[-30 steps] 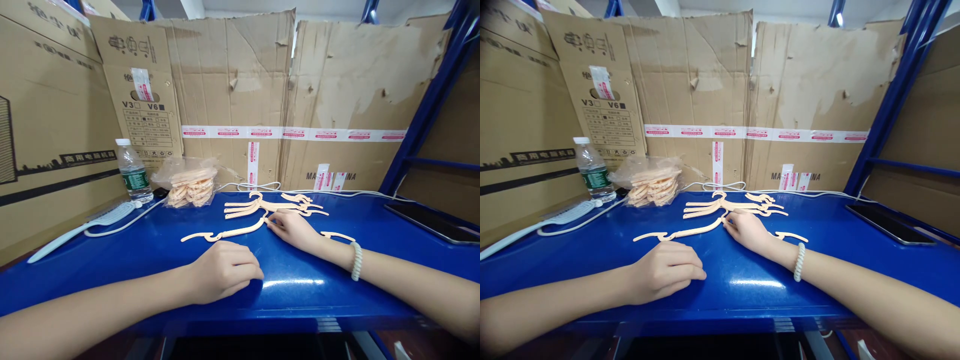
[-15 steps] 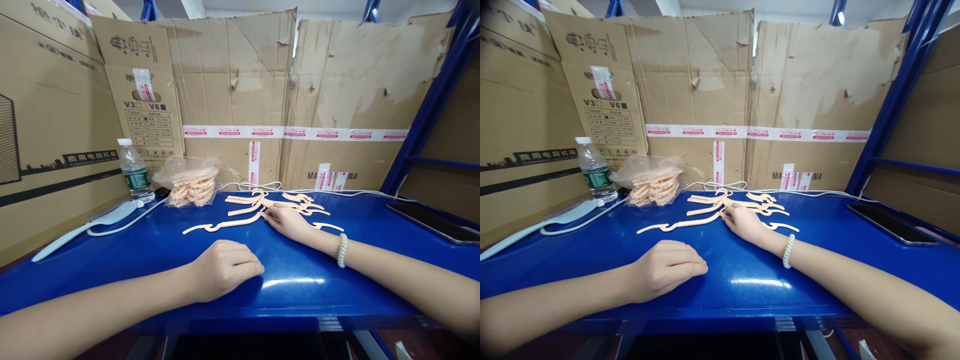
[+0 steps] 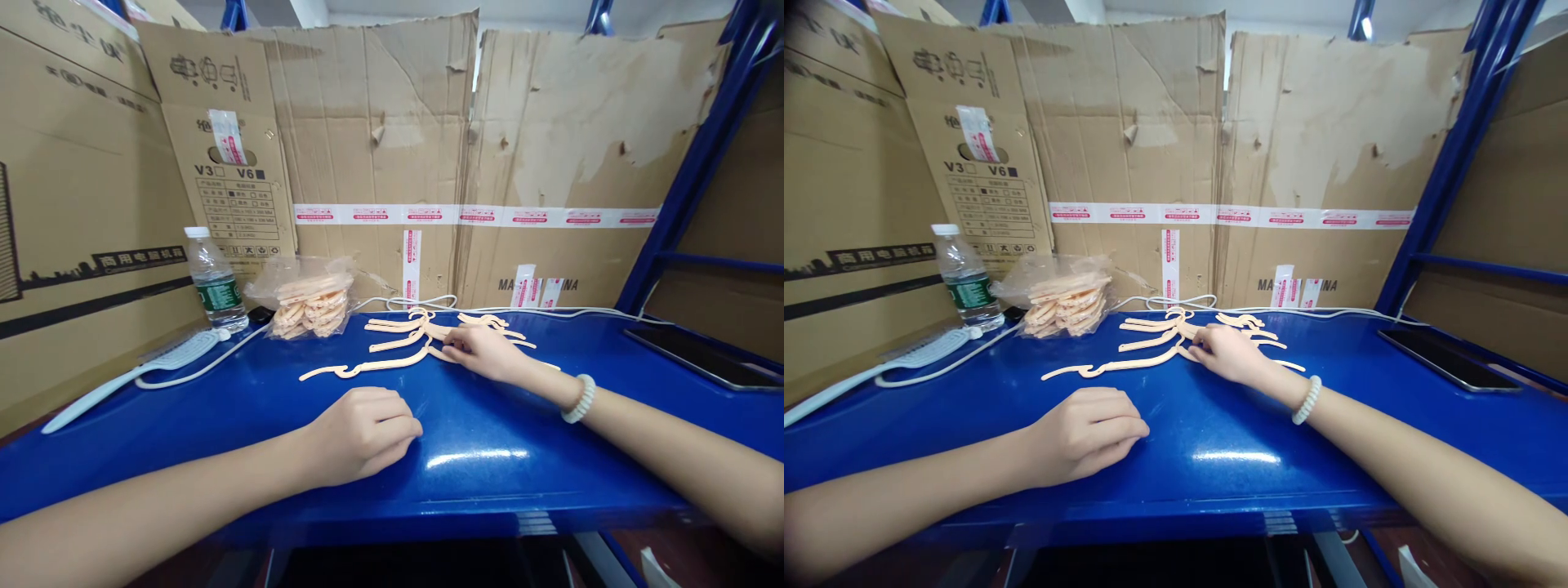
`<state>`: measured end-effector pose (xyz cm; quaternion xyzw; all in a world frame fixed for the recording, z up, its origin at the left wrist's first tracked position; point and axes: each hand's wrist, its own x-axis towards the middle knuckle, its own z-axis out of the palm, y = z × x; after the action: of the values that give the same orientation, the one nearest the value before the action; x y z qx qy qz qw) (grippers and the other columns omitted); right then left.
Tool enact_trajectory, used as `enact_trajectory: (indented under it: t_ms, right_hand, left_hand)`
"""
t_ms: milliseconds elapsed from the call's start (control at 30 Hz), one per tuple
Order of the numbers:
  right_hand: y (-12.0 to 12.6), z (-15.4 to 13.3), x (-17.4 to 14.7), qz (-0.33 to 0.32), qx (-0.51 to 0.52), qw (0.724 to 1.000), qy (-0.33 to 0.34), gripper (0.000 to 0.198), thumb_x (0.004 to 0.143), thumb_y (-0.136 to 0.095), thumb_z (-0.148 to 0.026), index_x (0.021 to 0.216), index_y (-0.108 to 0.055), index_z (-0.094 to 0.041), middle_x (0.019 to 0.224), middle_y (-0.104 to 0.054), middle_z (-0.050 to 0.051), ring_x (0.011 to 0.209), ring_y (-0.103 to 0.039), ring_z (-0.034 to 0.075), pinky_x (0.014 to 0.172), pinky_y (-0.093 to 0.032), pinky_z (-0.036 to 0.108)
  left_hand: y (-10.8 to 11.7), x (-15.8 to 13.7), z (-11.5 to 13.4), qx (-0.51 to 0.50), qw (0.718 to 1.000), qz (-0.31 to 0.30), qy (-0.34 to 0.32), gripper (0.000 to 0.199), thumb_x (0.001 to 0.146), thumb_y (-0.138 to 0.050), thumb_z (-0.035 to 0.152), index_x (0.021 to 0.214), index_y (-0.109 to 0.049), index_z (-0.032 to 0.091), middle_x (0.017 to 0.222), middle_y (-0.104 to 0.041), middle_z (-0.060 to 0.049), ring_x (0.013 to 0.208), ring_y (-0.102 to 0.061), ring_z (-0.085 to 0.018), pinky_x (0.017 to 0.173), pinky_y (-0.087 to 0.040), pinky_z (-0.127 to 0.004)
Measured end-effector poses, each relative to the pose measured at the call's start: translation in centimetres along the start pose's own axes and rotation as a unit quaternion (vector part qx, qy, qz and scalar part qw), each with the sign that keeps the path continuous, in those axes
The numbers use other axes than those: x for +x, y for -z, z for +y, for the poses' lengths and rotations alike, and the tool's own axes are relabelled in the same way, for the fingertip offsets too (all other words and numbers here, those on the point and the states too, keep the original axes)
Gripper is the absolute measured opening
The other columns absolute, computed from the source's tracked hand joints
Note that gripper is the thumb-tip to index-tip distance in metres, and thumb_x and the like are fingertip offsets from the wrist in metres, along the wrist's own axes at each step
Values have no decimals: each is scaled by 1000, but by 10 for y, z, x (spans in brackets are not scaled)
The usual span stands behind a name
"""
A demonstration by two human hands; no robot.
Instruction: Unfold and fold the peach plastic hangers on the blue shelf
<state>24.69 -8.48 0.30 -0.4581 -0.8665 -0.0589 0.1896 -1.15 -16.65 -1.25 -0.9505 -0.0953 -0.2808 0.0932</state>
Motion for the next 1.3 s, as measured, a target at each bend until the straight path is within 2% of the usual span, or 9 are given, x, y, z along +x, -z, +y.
enact_trajectory:
  t_ms: [167,367,600,833,1100,1300]
  right_hand:
    - [20,33,4,57,26,998,-27,19,88,-52,-24,89,-69,-14,83,-69,7,74,-62,18,66,-42,26]
    - [31,60,6,14,11,1000,2,18,86,-53,-23,87,-70,-15,87,-71,7,81,-64,20,73,-45,28]
    - [46,101,4,42,-37,995,-84,21,86,-52,-22,88,-70,-12,83,-71,8,78,-64,20,70,-44,27]
    - [31,123,3,-9,-76,987,-144,19,85,-52,-18,88,-70,-13,83,-72,7,77,-65,19,67,-44,24]
    - [12,128,7,-29,-100,979,-176,16,83,-55,-22,83,-71,-17,85,-73,7,79,-66,20,65,-44,23]
    - [5,123,11,-34,-127,969,-210,19,82,-61,-33,81,-72,-17,82,-72,9,78,-66,22,61,-43,25]
  left_hand:
    - [0,1,0,12,1000,6,-14,16,92,-47,11,93,-63,13,76,-66,-6,67,-61,-15,62,-48,-26]
    - [1,2,1,19,1000,-5,-11,17,92,-45,12,90,-61,14,73,-65,-4,65,-59,-14,61,-46,-26]
    - [1,3,2,39,999,-15,-16,19,91,-43,11,83,-59,16,66,-60,-2,60,-54,-13,58,-42,-25]
    - [-2,0,-3,1,1000,1,14,16,93,-45,13,84,-59,17,69,-63,-1,61,-56,-12,60,-43,-23]
    - [-3,-2,-11,-17,999,13,37,13,91,-50,13,82,-59,16,71,-65,0,63,-60,-11,61,-45,-22]
    - [-4,-1,-10,-3,1000,4,30,13,90,-48,12,82,-58,16,71,-64,-1,62,-58,-12,60,-44,-24]
